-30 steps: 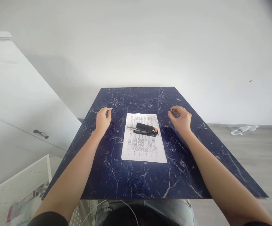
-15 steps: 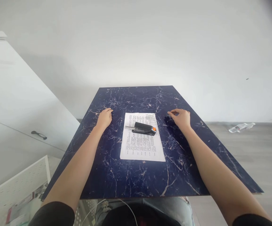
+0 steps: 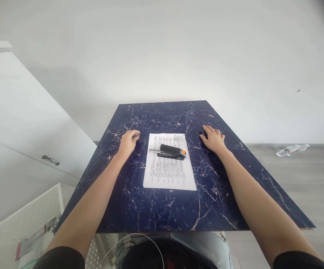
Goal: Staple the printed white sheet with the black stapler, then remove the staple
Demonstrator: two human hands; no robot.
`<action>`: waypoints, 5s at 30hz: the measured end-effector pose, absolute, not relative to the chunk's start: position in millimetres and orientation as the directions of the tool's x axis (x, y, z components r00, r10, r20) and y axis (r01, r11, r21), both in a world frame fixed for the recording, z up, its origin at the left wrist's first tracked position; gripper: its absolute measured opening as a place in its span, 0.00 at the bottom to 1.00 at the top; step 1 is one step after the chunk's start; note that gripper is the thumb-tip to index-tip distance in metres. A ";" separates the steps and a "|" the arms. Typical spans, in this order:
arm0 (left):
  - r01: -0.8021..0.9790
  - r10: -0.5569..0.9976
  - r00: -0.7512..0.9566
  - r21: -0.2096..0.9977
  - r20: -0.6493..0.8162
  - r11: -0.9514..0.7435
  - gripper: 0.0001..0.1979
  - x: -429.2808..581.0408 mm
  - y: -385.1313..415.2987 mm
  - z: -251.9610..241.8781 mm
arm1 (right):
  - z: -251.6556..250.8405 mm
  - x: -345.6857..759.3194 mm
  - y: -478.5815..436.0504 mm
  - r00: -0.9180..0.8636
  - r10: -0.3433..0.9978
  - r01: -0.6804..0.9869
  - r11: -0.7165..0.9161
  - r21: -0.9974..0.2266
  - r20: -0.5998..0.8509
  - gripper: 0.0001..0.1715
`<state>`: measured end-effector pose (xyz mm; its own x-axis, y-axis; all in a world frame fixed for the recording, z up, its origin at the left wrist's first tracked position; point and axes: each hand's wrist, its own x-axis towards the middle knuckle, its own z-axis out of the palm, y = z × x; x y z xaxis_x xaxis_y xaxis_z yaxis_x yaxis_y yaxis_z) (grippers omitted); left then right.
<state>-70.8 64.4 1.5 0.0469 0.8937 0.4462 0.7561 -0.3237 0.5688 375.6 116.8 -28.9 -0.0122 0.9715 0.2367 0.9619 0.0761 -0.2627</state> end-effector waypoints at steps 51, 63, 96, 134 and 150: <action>0.472 0.858 0.438 0.744 0.268 -0.473 0.09 -23.4 24.3 8.0 | 7.9 280.5 48.4 -0.630 0.758 0.536 0.581 -0.613 0.168 0.36; 0.586 0.846 0.385 0.610 0.369 -0.533 0.09 5.3 27.8 -0.7 | 8.1 276.6 50.7 -0.619 0.761 0.552 0.597 -0.582 0.194 0.37; 0.593 0.890 0.094 0.693 0.446 -0.410 0.11 -4.8 11.8 6.4 | 37.0 344.6 61.7 -0.448 0.877 0.795 0.480 -0.372 0.176 0.22; 0.545 0.907 -0.002 0.761 0.420 -0.351 0.10 4.8 9.9 -1.6 | 26.0 290.3 46.6 -0.193 0.964 0.940 0.235 -0.248 0.183 0.32; 0.531 0.909 -0.003 0.771 0.417 -0.353 0.10 3.9 10.1 -2.7 | 22.1 288.2 47.5 -0.244 0.953 0.956 0.268 -0.123 0.177 0.32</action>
